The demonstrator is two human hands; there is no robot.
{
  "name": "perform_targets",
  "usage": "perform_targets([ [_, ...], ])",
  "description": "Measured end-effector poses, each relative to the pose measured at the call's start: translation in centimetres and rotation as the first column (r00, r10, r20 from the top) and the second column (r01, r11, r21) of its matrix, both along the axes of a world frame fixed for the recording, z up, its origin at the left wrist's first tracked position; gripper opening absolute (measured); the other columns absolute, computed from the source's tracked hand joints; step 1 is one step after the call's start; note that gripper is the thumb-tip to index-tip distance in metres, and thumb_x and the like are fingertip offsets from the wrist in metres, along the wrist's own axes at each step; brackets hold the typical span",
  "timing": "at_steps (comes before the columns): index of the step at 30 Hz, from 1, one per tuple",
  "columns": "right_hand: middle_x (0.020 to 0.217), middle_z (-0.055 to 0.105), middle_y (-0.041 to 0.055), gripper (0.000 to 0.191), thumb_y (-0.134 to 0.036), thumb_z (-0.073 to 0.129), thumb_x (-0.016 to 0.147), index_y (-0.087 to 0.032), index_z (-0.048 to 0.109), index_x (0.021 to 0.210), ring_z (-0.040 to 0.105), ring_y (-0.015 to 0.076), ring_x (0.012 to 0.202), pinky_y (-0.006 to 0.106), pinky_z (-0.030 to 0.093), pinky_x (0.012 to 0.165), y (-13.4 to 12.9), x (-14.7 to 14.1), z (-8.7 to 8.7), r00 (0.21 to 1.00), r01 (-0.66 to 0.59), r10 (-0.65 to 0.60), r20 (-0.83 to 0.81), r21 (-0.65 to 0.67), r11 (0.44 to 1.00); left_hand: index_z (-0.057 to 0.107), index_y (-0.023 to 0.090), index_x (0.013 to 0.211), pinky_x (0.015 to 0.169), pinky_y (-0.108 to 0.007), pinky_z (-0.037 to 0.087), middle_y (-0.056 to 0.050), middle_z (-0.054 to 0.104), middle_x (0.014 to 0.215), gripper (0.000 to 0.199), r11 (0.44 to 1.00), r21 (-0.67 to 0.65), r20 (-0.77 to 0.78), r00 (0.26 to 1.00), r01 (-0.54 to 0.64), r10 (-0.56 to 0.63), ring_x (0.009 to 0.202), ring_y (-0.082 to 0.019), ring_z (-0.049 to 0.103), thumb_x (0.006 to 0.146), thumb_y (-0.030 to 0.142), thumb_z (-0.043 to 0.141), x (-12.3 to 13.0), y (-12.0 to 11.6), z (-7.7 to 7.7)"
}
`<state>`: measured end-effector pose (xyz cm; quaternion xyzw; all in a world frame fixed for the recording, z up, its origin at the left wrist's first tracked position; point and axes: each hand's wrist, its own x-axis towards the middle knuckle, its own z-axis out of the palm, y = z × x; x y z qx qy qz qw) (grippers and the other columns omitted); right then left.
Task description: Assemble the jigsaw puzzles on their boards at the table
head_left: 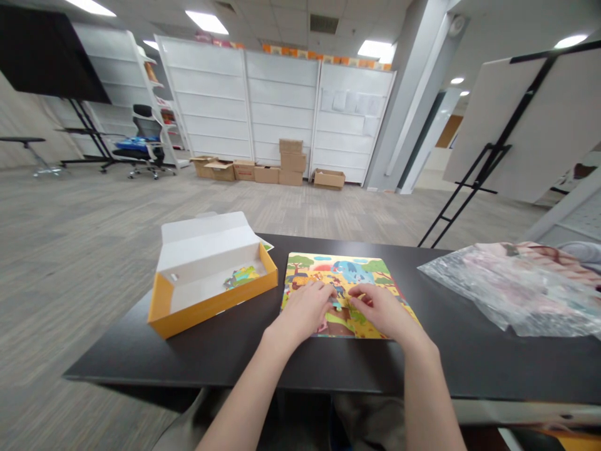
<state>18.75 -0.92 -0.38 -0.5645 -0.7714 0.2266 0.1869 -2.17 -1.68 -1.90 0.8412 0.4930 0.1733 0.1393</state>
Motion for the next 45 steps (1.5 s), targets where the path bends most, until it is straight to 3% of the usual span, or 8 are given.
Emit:
perform_targets([
  [14,0.102,0.075,0.0094,0.022,-0.027,0.055,0.09,-0.018,0.072,0.101,0.068,0.0233,0.087,0.036,0.052,0.082,0.2,0.3,-0.6,1.0,-0.012,0.012,-0.008,-0.011,1.0,0.062,0.02,0.092,0.08,-0.03,0.056,-0.003,0.067,0.098,0.02,0.987,-0.153,0.485,0.874,0.047,0.033,0.083,-0.016,0.067,0.08,0.005,0.054,-0.1,0.4,-0.7],
  [19,0.103,0.075,0.0091,0.021,-0.028,0.055,0.091,-0.018,0.071,0.099,0.069,0.0233,0.089,0.036,0.052,0.083,0.2,0.5,-0.5,1.0,-0.008,0.008,-0.003,-0.01,1.0,0.065,0.018,0.087,0.079,-0.03,0.059,-0.004,0.07,0.094,0.014,0.983,-0.18,0.627,0.774,0.036,0.087,0.082,-0.016,0.071,0.081,0.01,0.056,-1.3,-0.1,1.7],
  [24,0.106,0.075,0.0094,0.02,-0.027,0.055,0.091,-0.019,0.071,0.1,0.069,0.0237,0.092,0.036,0.051,0.085,-0.1,0.3,0.0,1.0,0.007,-0.007,0.027,-0.014,1.0,0.065,0.02,0.092,0.082,-0.032,0.06,-0.005,0.076,0.098,0.013,0.958,-0.134,0.642,0.714,-0.254,0.279,0.087,-0.02,0.075,0.084,0.03,0.064,-7.9,-1.2,5.9],
  [27,0.107,0.075,0.0102,0.022,-0.028,0.055,0.092,-0.018,0.071,0.102,0.069,0.0234,0.091,0.036,0.052,0.085,-0.2,0.1,0.2,1.0,0.003,-0.003,0.022,-0.012,1.0,0.066,0.022,0.095,0.084,-0.033,0.059,-0.004,0.078,0.093,0.017,0.8,-0.057,0.527,0.663,-0.597,0.532,0.087,-0.023,0.075,0.083,0.034,0.064,-12.6,-1.7,6.7],
  [30,0.105,0.076,0.0098,0.021,-0.027,0.055,0.091,-0.018,0.072,0.101,0.069,0.0236,0.09,0.036,0.052,0.084,-0.1,0.0,0.2,0.999,0.002,-0.002,0.034,-0.002,1.0,0.067,0.023,0.091,0.084,-0.033,0.058,-0.002,0.078,0.087,0.015,0.706,-0.029,0.392,0.642,-0.707,0.659,0.085,-0.023,0.075,0.081,0.033,0.065,-15.0,-2.1,6.3],
  [37,0.104,0.076,0.0101,0.019,-0.025,0.056,0.09,-0.019,0.073,0.097,0.069,0.0233,0.088,0.037,0.052,0.083,0.1,0.3,-0.2,0.999,0.002,-0.003,0.035,0.021,1.0,0.066,0.019,0.106,0.093,-0.04,0.053,-0.011,0.073,0.113,0.024,0.729,0.094,0.108,0.735,-0.678,0.669,0.103,-0.028,0.07,0.088,0.027,0.054,-14.1,-1.8,4.9],
  [41,0.103,0.074,0.0107,0.019,-0.025,0.056,0.092,-0.018,0.072,0.099,0.068,0.0245,0.094,0.037,0.051,0.087,0.5,-0.3,-0.4,0.998,-0.014,0.011,0.057,0.05,0.999,0.066,0.019,0.106,0.094,-0.038,0.052,-0.01,0.071,0.115,0.023,0.713,0.255,0.229,0.757,-0.654,0.612,0.105,-0.026,0.068,0.092,0.029,0.051,-12.3,-2.1,5.8],
  [45,0.11,0.071,0.0119,0.018,-0.022,0.057,0.093,-0.016,0.072,0.102,0.064,0.0254,0.106,0.038,0.046,0.098,0.8,-2.4,-0.4,0.992,-0.083,0.07,0.104,0.116,0.99,0.067,0.02,0.105,0.084,-0.032,0.054,-0.005,0.075,0.1,0.019,0.911,0.144,0.233,0.908,-0.387,0.349,0.092,-0.022,0.071,0.094,0.025,0.052,-8.5,-2.1,6.0],
])
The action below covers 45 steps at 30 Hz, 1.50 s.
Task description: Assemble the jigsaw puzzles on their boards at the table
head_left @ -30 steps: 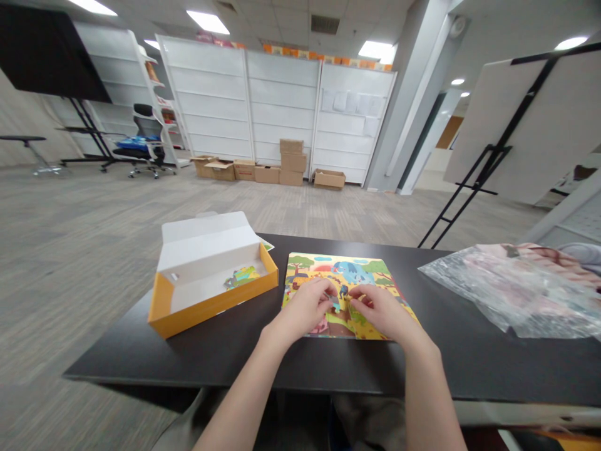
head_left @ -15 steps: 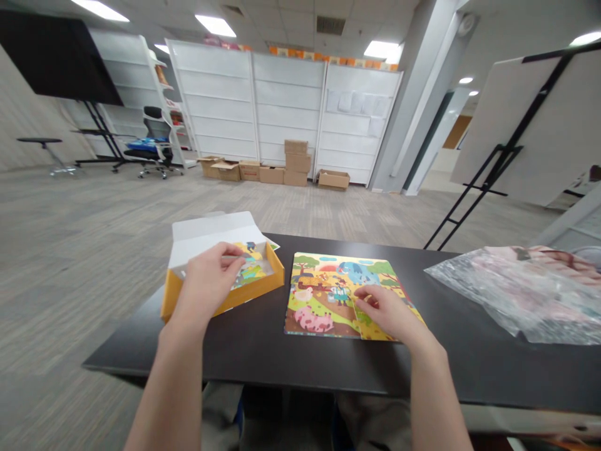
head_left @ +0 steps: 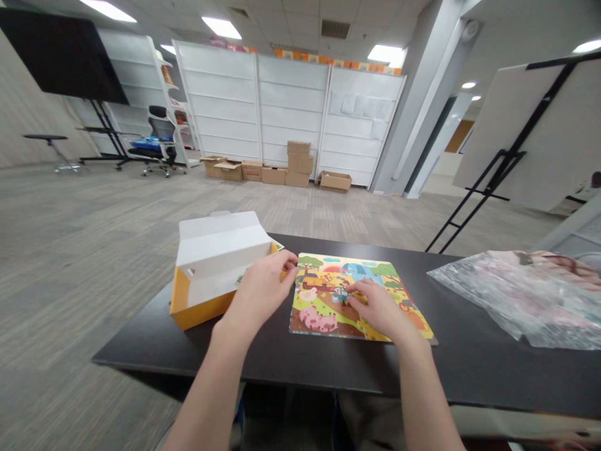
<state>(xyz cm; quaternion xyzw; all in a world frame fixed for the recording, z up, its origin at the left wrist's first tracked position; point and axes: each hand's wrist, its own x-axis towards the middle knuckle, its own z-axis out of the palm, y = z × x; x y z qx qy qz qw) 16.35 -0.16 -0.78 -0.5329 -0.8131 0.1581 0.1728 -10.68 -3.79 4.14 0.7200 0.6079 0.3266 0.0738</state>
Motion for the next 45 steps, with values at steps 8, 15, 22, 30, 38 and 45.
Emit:
perform_targets([
  [8,0.115,0.067,0.0116,0.021,-0.012,0.058,0.088,-0.017,0.071,0.103,0.061,0.0246,0.112,0.038,0.042,0.104,0.0,0.3,-0.9,0.997,0.013,-0.017,0.076,0.041,0.999,0.066,0.017,0.11,0.086,-0.038,0.054,-0.012,0.068,0.115,0.022,0.964,-0.265,-0.274,0.956,0.032,-0.107,0.099,-0.029,0.07,0.096,0.029,0.055,3.9,0.5,-2.0],
  [15,0.118,0.066,0.0153,0.026,-0.025,0.061,0.09,-0.016,0.07,0.113,0.06,0.03,0.115,0.044,0.043,0.103,0.4,1.7,-1.3,0.99,0.098,-0.107,0.096,0.092,0.991,0.066,0.018,0.11,0.082,-0.044,0.054,-0.013,0.07,0.111,0.026,0.945,-0.326,-0.347,0.934,-0.033,-0.087,0.1,-0.033,0.071,0.097,0.034,0.051,3.7,0.6,-2.1],
  [22,0.102,0.068,0.01,0.022,-0.018,0.056,0.091,-0.019,0.075,0.1,0.064,0.0211,0.088,0.033,0.046,0.087,0.1,1.2,-0.6,0.995,0.063,-0.063,0.072,-0.008,0.998,0.067,0.019,0.107,0.081,-0.041,0.053,-0.012,0.072,0.11,0.025,0.955,-0.295,-0.357,0.931,-0.04,-0.071,0.098,-0.031,0.071,0.096,0.033,0.05,3.8,0.8,-2.9],
  [30,0.068,0.067,0.0007,0.015,-0.013,0.055,0.085,-0.02,0.068,0.085,0.06,0.0166,0.065,0.026,0.038,0.061,-0.5,1.1,0.2,0.994,0.098,-0.09,0.067,-0.134,0.986,0.067,0.021,0.108,0.083,-0.038,0.054,-0.01,0.071,0.109,0.021,0.963,-0.269,-0.357,0.931,-0.021,-0.079,0.096,-0.028,0.07,0.092,0.025,0.054,3.2,1.0,-3.2],
  [38,0.067,0.068,-0.0006,0.015,-0.008,0.059,0.077,-0.021,0.066,0.076,0.06,0.0149,0.062,0.024,0.036,0.057,-1.5,2.0,0.9,0.988,0.135,-0.118,0.096,-0.195,0.971,0.067,0.021,0.115,0.102,-0.038,0.048,-0.01,0.066,0.122,0.029,0.935,-0.322,-0.229,0.945,0.151,-0.232,0.115,-0.027,0.061,0.085,0.021,0.063,2.0,0.2,-2.4],
  [45,0.069,0.069,0.0009,0.013,-0.01,0.064,0.072,-0.021,0.07,0.074,0.062,0.0166,0.064,0.025,0.036,0.057,-2.2,2.4,1.4,0.981,0.156,-0.115,0.156,-0.279,0.948,0.068,0.023,0.116,0.1,-0.037,0.049,-0.009,0.066,0.119,0.036,0.905,-0.35,-0.142,0.942,0.241,-0.305,0.109,-0.027,0.065,0.083,0.037,0.071,1.0,0.0,-3.4],
])
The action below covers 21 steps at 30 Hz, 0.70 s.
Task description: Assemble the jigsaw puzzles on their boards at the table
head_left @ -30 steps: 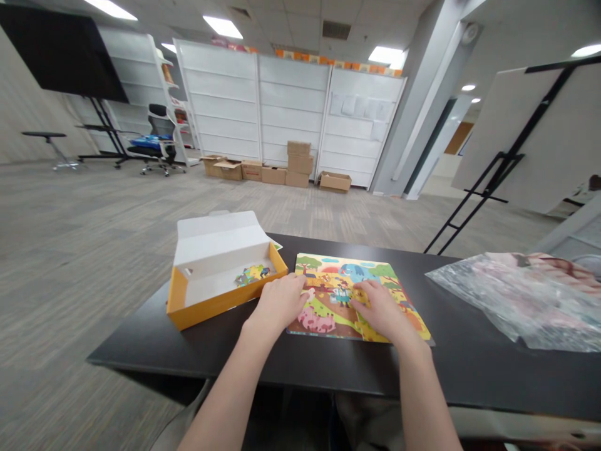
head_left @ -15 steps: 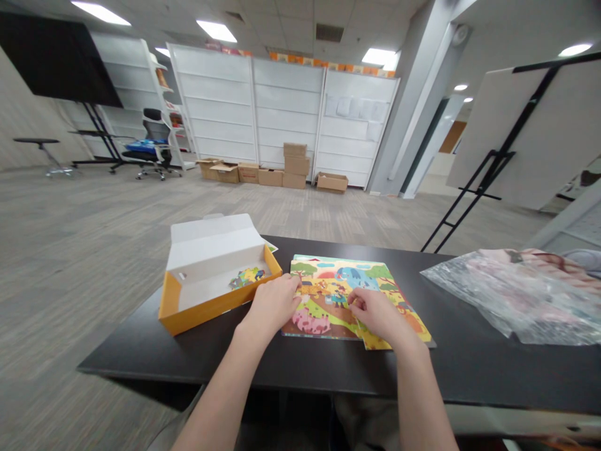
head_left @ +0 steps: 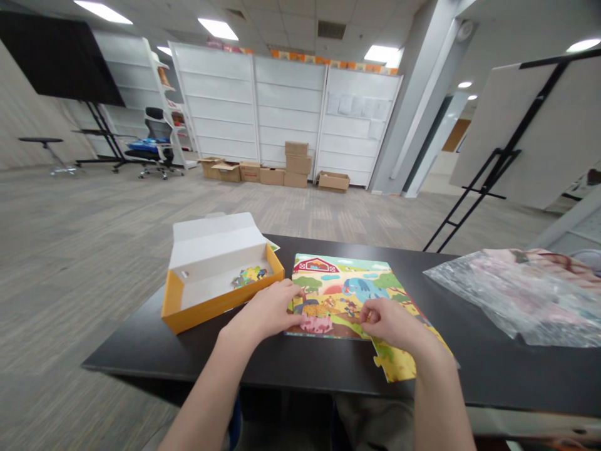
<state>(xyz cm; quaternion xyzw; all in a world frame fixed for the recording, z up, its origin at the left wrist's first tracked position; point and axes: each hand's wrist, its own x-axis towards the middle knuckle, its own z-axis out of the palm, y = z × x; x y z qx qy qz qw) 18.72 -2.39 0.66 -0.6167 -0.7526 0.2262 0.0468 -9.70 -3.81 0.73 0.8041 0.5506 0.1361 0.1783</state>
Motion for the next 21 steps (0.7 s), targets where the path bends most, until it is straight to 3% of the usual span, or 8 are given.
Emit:
perform_targets([
  [6,0.067,0.069,0.001,0.015,-0.008,0.065,0.067,-0.021,0.07,0.069,0.06,0.0168,0.062,0.026,0.036,0.056,-0.1,0.2,0.2,1.0,-0.007,0.007,0.007,0.004,1.0,0.069,0.022,0.114,0.1,-0.037,0.048,-0.01,0.065,0.12,0.039,1.0,0.019,0.006,1.0,0.008,-0.008,0.112,-0.028,0.062,0.08,0.039,0.076,-0.2,0.0,-0.2],
  [16,0.069,0.069,-0.0001,0.022,-0.002,0.063,0.067,-0.018,0.07,0.08,0.062,0.0157,0.065,0.024,0.038,0.06,0.3,0.7,-0.7,0.999,0.018,-0.017,-0.041,0.042,0.999,0.069,0.018,0.115,0.102,-0.042,0.049,-0.012,0.068,0.121,0.034,1.0,0.005,-0.05,0.999,-0.012,0.012,0.116,-0.031,0.062,0.084,0.033,0.071,0.8,-0.3,0.5],
  [21,0.071,0.069,0.0006,0.009,-0.016,0.064,0.08,-0.019,0.069,0.087,0.061,0.016,0.064,0.026,0.039,0.06,0.4,-0.1,0.0,0.992,-0.046,0.054,-0.118,0.069,0.997,0.07,0.02,0.112,0.096,-0.042,0.051,-0.01,0.07,0.116,0.03,0.999,0.041,-0.093,0.996,-0.004,0.008,0.112,-0.031,0.064,0.085,0.035,0.068,1.0,-0.3,0.4],
])
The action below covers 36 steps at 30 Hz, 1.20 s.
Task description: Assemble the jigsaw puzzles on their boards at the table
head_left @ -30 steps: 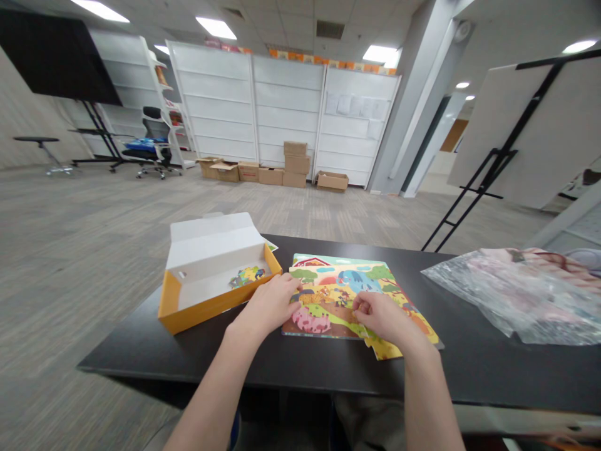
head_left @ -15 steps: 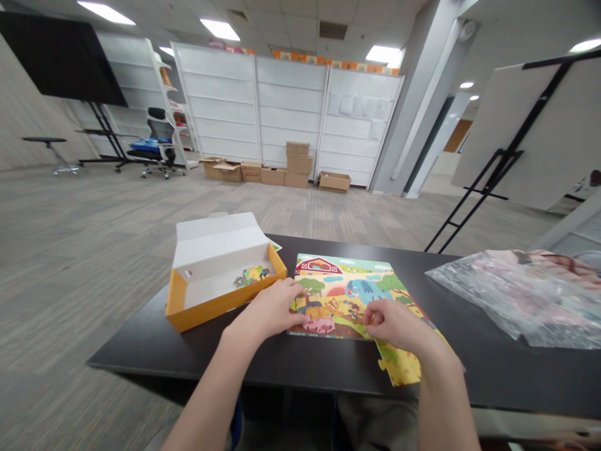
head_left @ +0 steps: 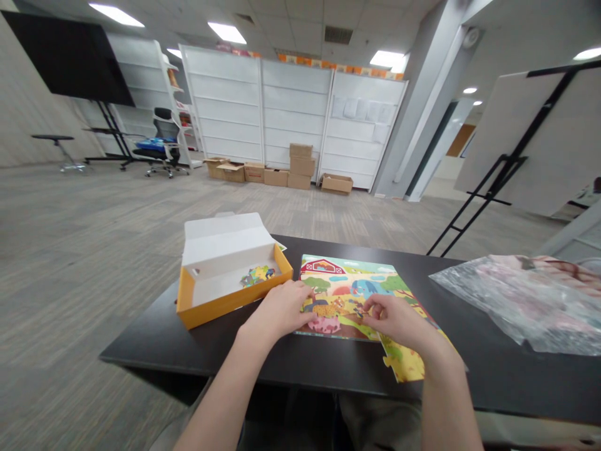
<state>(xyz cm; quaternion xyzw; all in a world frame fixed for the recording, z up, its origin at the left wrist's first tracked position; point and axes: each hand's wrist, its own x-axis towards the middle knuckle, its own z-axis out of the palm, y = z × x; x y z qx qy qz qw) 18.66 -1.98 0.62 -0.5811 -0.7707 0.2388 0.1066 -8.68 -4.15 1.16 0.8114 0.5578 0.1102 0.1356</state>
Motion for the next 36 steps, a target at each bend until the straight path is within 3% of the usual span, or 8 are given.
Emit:
perform_targets([
  [3,0.077,0.07,0.0025,0.01,-0.026,0.06,0.089,-0.019,0.068,0.088,0.062,0.0176,0.07,0.028,0.042,0.066,0.3,-1.7,0.2,0.997,-0.045,0.052,-0.051,0.13,0.99,0.07,0.02,0.112,0.092,-0.04,0.053,-0.011,0.071,0.113,0.03,1.0,0.02,-0.037,0.999,-0.004,0.005,0.107,-0.03,0.066,0.086,0.033,0.066,0.3,-0.1,0.1],
  [7,0.094,0.069,0.0059,0.008,-0.024,0.061,0.089,-0.019,0.068,0.09,0.063,0.0199,0.084,0.033,0.046,0.078,0.9,-4.2,-0.8,0.988,-0.123,0.142,-0.053,0.261,0.957,0.069,0.018,0.11,0.086,-0.04,0.054,-0.012,0.072,0.107,0.028,0.999,0.053,-0.102,0.995,-0.001,0.006,0.101,-0.031,0.068,0.086,0.032,0.062,0.7,-0.4,0.4],
  [11,0.105,0.067,0.0075,0.013,-0.017,0.065,0.084,-0.02,0.069,0.097,0.063,0.0216,0.098,0.035,0.047,0.091,1.1,-5.3,-2.0,0.966,-0.214,0.244,-0.085,0.267,0.939,0.069,0.018,0.109,0.083,-0.041,0.055,-0.012,0.073,0.104,0.029,0.998,0.065,-0.127,0.992,0.005,0.004,0.099,-0.032,0.068,0.088,0.035,0.061,1.1,-0.7,0.7],
  [16,0.109,0.066,0.008,0.014,-0.015,0.065,0.085,-0.02,0.07,0.097,0.063,0.0221,0.102,0.038,0.047,0.096,1.1,-5.0,-2.2,0.956,-0.233,0.269,-0.117,0.257,0.938,0.067,0.016,0.114,0.082,-0.043,0.056,-0.014,0.073,0.107,0.032,0.996,0.092,-0.157,0.988,0.009,0.006,0.099,-0.033,0.068,0.088,0.031,0.057,1.6,-0.8,0.6],
  [25,0.109,0.064,0.0067,0.015,-0.015,0.073,0.077,-0.021,0.069,0.091,0.062,0.0224,0.101,0.039,0.049,0.095,1.1,-5.1,-2.8,0.955,-0.227,0.272,-0.123,0.291,0.93,0.067,0.016,0.111,0.079,-0.04,0.056,-0.014,0.075,0.1,0.031,0.995,0.099,-0.199,0.979,-0.033,0.052,0.095,-0.033,0.071,0.085,0.03,0.057,2.4,-0.8,0.8],
  [31,0.112,0.065,0.0073,0.025,-0.012,0.069,0.081,-0.022,0.068,0.104,0.061,0.0228,0.104,0.039,0.049,0.095,0.6,-6.1,-2.6,0.938,-0.266,0.327,-0.113,0.37,0.89,0.066,0.017,0.109,0.078,-0.041,0.056,-0.013,0.074,0.099,0.028,0.993,0.112,-0.191,0.98,-0.033,0.055,0.094,-0.032,0.071,0.086,0.026,0.052,2.4,-0.9,0.9],
  [36,0.104,0.069,0.0065,0.016,-0.009,0.067,0.082,-0.02,0.069,0.093,0.062,0.0225,0.101,0.037,0.049,0.092,0.6,-6.5,-2.7,0.93,-0.296,0.353,-0.098,0.369,0.881,0.067,0.017,0.111,0.078,-0.042,0.057,-0.013,0.074,0.101,0.03,0.993,0.119,-0.174,0.984,-0.029,0.049,0.097,-0.033,0.07,0.086,0.025,0.052,2.3,-0.8,0.7],
])
